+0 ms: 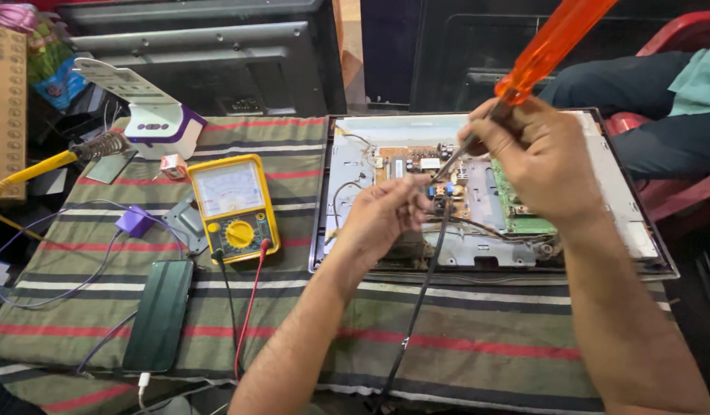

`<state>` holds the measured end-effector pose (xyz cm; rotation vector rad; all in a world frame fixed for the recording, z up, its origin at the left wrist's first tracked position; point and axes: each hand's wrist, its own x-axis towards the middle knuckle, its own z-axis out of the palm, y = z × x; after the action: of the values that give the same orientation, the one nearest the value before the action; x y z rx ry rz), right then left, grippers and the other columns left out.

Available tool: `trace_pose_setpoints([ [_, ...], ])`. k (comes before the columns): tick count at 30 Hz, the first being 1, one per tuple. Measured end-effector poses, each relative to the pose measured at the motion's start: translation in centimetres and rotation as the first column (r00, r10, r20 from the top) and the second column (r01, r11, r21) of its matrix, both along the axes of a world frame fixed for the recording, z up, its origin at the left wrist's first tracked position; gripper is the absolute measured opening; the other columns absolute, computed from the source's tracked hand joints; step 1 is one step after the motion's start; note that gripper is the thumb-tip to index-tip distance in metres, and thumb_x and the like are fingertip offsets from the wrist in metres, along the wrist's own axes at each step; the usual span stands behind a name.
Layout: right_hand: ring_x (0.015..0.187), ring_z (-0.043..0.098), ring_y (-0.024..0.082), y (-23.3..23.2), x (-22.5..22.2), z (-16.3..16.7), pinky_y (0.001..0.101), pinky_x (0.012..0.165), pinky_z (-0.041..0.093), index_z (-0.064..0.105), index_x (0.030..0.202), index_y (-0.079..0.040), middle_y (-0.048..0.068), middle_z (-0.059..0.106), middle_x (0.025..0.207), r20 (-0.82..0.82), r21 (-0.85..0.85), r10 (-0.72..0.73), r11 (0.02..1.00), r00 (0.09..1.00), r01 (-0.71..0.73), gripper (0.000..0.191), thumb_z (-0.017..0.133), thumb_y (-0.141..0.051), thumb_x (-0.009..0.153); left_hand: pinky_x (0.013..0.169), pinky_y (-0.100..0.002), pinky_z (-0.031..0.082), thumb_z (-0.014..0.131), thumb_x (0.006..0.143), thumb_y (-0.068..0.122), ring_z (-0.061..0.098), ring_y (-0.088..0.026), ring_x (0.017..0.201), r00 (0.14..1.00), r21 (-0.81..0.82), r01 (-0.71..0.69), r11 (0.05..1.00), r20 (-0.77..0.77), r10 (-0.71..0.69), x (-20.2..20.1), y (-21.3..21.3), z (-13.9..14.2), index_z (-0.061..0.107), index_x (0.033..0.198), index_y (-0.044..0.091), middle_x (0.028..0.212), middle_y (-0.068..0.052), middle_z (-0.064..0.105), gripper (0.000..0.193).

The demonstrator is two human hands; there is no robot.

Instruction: The person uses a multimeter to test points on a circuit board, then uses a screwdriver to adjust components on the board. The person handles the circuit board and multimeter probes throughout the clip.

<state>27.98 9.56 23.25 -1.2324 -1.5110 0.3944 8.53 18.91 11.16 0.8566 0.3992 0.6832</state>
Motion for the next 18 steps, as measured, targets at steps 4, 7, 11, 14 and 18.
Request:
trace_pose_setpoints([
  [4, 0.089, 0.075, 0.012, 1.4, 2.7, 0.0, 0.0272, 0.082, 0.062, 0.066, 0.111, 0.004, 0.008, 0.076, 0.097, 0.114, 0.093, -0.17, 0.983, 0.979, 0.16, 0.007, 0.063, -0.002, 0.111, 0.057, -0.03, 0.046, 0.046, 0.106, 0.025, 0.054, -0.013, 0.06, 0.988, -0.006, -0.134, 0.991, -0.072, 0.133, 0.7, 3.9, 0.5, 0.067, 0.116, -0.001, 0.072, -0.002, 0.062, 0.035],
  [7, 0.086, 0.073, 0.011, 4.3, 4.4, -1.7, 0.027, 0.079, 0.062, 0.066, 0.109, 0.005, 0.009, 0.075, 0.095, 0.033, 0.112, -0.21, 0.972, 0.977, 0.205, 0.008, 0.063, -0.002, 0.112, 0.06, -0.03, 0.046, 0.048, 0.106, 0.026, 0.054, -0.013, 0.064, 0.963, -0.026, -0.237, 0.971, -0.14, 0.231, 1.7, 8.5, 1.6, 0.07, 0.121, 0.0, 0.076, -0.002, 0.06, 0.037],
  [11, 0.081, 0.073, 0.01, 7.9, 5.8, -4.9, 0.0255, 0.073, 0.061, 0.066, 0.106, 0.005, 0.009, 0.075, 0.091, 0.004, 0.134, -0.253, 0.959, 0.967, 0.251, 0.007, 0.063, -0.001, 0.108, 0.057, -0.03, 0.046, 0.055, 0.105, 0.019, 0.055, -0.012, 0.065, 0.956, 0.025, -0.275, 0.961, -0.096, 0.276, 3.0, 11.9, 2.0, 0.072, 0.117, 0.0, 0.079, -0.001, 0.06, 0.028],
  [14, 0.079, 0.07, 0.009, 9.4, 6.3, -6.7, 0.0239, 0.07, 0.057, 0.067, 0.106, 0.004, 0.008, 0.074, 0.089, -0.033, 0.069, -0.249, 0.966, 0.968, 0.25, 0.007, 0.062, -0.001, 0.107, 0.057, -0.029, 0.047, 0.057, 0.104, 0.013, 0.057, -0.013, 0.065, 0.957, 0.027, -0.272, 0.962, -0.101, 0.274, 3.5, 12.5, 1.1, 0.072, 0.115, 0.0, 0.08, -0.002, 0.062, 0.024],
  [18, 0.075, 0.069, 0.008, 10.2, 6.3, -7.5, 0.0244, 0.066, 0.054, 0.067, 0.105, 0.004, 0.007, 0.074, 0.086, 0.036, 0.087, -0.254, 0.964, 0.967, 0.25, 0.007, 0.063, -0.001, 0.105, 0.056, -0.03, 0.048, 0.053, 0.099, 0.005, 0.057, -0.013, 0.064, 0.957, 0.029, -0.258, 0.966, -0.131, 0.259, 4.1, 13.1, -0.1, 0.072, 0.114, -0.001, 0.079, -0.004, 0.063, 0.025],
])
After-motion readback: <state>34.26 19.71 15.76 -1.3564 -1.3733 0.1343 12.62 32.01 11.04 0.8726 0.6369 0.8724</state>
